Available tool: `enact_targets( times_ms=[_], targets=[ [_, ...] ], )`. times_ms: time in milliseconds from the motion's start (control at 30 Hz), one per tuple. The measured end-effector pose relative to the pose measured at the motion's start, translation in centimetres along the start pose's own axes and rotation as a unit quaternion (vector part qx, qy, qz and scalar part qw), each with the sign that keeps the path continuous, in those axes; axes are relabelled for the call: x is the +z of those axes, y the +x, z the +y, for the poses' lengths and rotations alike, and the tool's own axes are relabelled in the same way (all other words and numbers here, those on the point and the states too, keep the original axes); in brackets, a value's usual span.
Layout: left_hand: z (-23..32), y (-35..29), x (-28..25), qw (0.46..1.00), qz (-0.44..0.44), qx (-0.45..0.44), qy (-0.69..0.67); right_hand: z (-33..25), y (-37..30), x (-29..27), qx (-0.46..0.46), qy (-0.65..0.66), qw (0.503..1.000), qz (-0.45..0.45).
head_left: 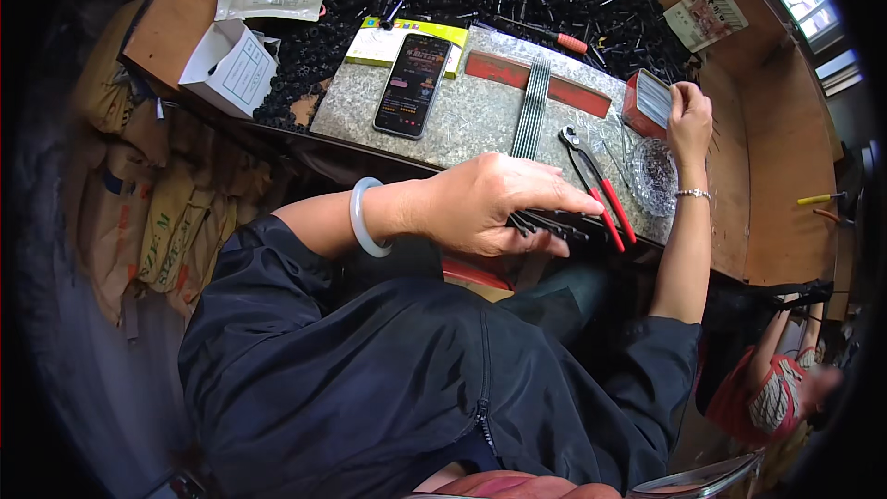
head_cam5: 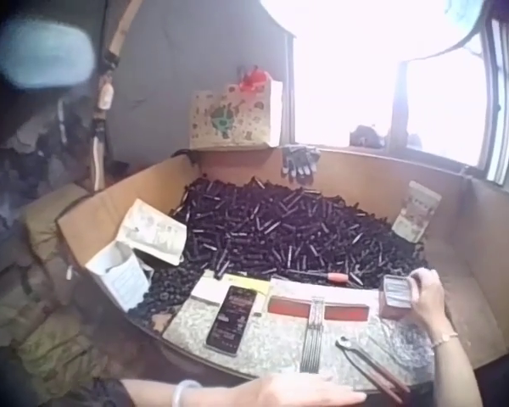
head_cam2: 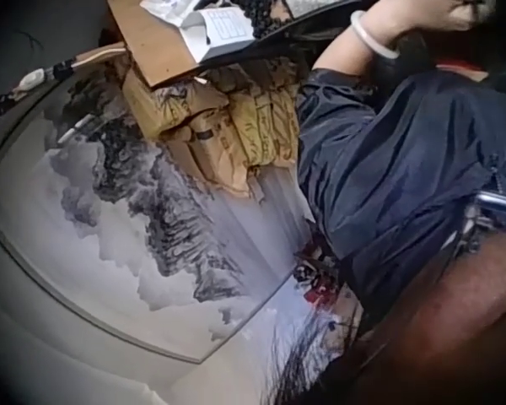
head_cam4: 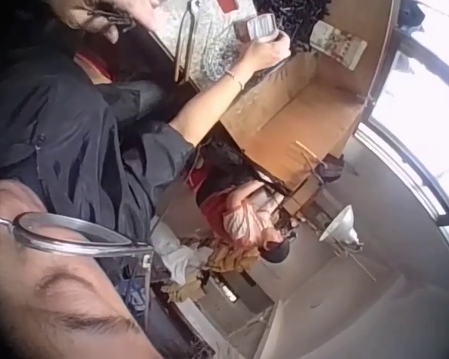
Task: Assembling electronic components by inserting wires into connectors and tightening parts with tools.
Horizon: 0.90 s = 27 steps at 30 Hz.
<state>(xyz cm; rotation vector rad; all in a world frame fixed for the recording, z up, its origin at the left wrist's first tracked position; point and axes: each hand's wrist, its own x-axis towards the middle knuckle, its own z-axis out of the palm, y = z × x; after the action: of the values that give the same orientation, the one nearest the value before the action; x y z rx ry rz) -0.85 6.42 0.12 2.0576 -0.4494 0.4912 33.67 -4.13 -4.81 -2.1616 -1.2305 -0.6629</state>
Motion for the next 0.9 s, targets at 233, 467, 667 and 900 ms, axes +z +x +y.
enact_targets(
  times_ms=[233,467,667,900],
  targets=[
    [1.2,0.6,0.0,0.999,-0.007,0.011,0.041,-3.5,-0.9,-4.3,-0.047,0.047,0.997,0.036],
    [2.0,0.8,0.9,0.996,0.021,0.030,0.080,1.5,-0.6,1.2,0.038,-0.012,0.999,-0.024],
    [1.7,1.1,1.0,0.987,0.035,0.058,0.146,-0.6,-0.6,0.2,0.086,0.055,0.995,0.006],
    [0.5,0.5,0.8,0.974,0.073,0.115,0.179,-15.1,-7.5,-13.6,-0.108,0.359,0.927,0.006]
  ],
)
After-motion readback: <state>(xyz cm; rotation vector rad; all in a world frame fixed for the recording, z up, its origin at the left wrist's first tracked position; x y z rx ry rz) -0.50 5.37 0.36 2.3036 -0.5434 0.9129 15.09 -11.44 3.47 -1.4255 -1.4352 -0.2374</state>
